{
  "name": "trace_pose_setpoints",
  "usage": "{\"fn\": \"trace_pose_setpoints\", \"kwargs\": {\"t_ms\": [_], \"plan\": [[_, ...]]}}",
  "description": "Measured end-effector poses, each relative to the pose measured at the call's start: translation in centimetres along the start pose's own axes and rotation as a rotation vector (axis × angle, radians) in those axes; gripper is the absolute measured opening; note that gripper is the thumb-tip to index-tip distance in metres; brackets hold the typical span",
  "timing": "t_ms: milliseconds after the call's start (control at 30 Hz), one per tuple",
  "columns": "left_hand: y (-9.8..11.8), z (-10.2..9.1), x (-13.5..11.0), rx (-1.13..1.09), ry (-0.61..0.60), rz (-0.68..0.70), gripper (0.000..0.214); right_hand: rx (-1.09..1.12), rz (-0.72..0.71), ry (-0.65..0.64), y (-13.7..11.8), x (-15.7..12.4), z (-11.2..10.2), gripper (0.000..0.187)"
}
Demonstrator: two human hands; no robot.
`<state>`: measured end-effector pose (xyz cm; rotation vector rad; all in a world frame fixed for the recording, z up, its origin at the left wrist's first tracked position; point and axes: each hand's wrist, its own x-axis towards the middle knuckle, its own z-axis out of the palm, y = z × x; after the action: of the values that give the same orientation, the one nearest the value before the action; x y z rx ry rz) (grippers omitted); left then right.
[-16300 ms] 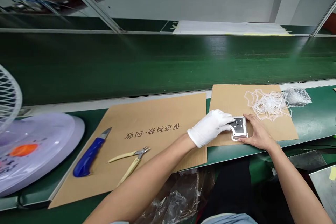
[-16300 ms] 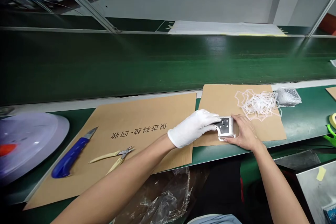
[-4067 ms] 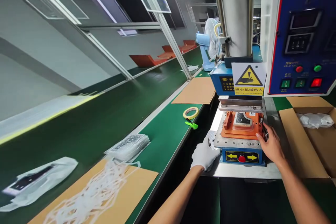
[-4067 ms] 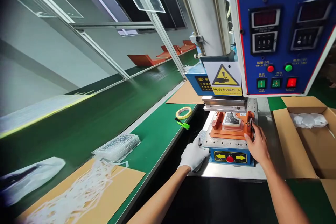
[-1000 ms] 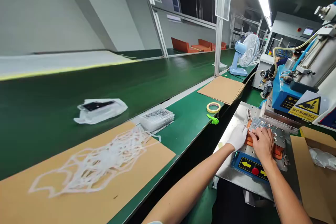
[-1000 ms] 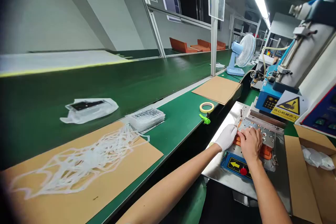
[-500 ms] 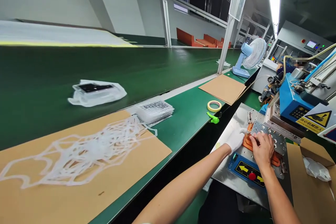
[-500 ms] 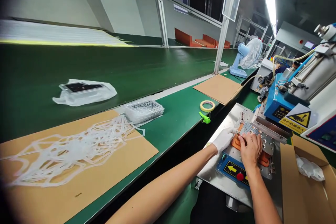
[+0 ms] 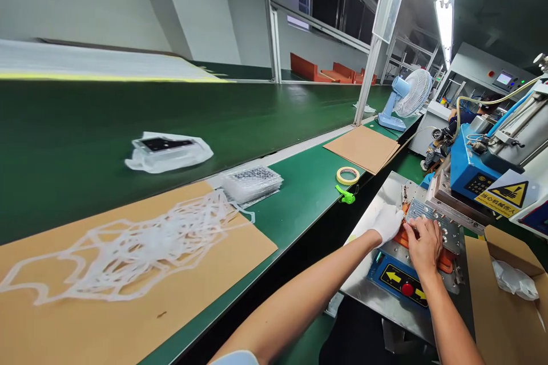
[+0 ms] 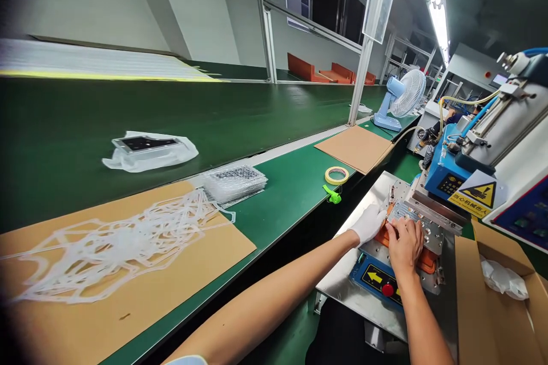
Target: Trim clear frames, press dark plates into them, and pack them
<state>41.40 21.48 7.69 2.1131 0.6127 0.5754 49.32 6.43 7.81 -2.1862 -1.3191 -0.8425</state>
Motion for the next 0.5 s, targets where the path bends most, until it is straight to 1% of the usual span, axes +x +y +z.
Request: {"fn": "trace_pose_setpoints", "kwargs": {"t_ms": [67,133,200,300,400,500], "plan": [[0.7,-0.4,-0.1,0.088,0.022,-0.078,0.037,0.006,-0.004,0.028,0.0,0.0,0.1,0.039],[1.4,-0.9,-0.3,0.171,0.036,-0.109,0.04,0.01,-0.002,0.048,0.0,-0.1,0.3,0.04],[1.7,-1.3,-0.6,0.236,0.037,-0.08,0.041,0.01,-0.001,0.05,0.0,-0.2,0.4,0.04],[1.7,-1.5,-1.6,0.299,0.024,0.001,0.036,0.013,-0.007,0.038,0.1,-0.2,0.5,0.038],[1.3,-0.6,-2.7,0.307,0.024,0.049,0.027,0.017,-0.022,0.028,0.1,-0.2,0.4,0.037],[1.4,1.0,-3.7,0.273,0.061,0.03,0.028,0.017,-0.029,0.032,0.1,-0.3,0.5,0.035]]}}
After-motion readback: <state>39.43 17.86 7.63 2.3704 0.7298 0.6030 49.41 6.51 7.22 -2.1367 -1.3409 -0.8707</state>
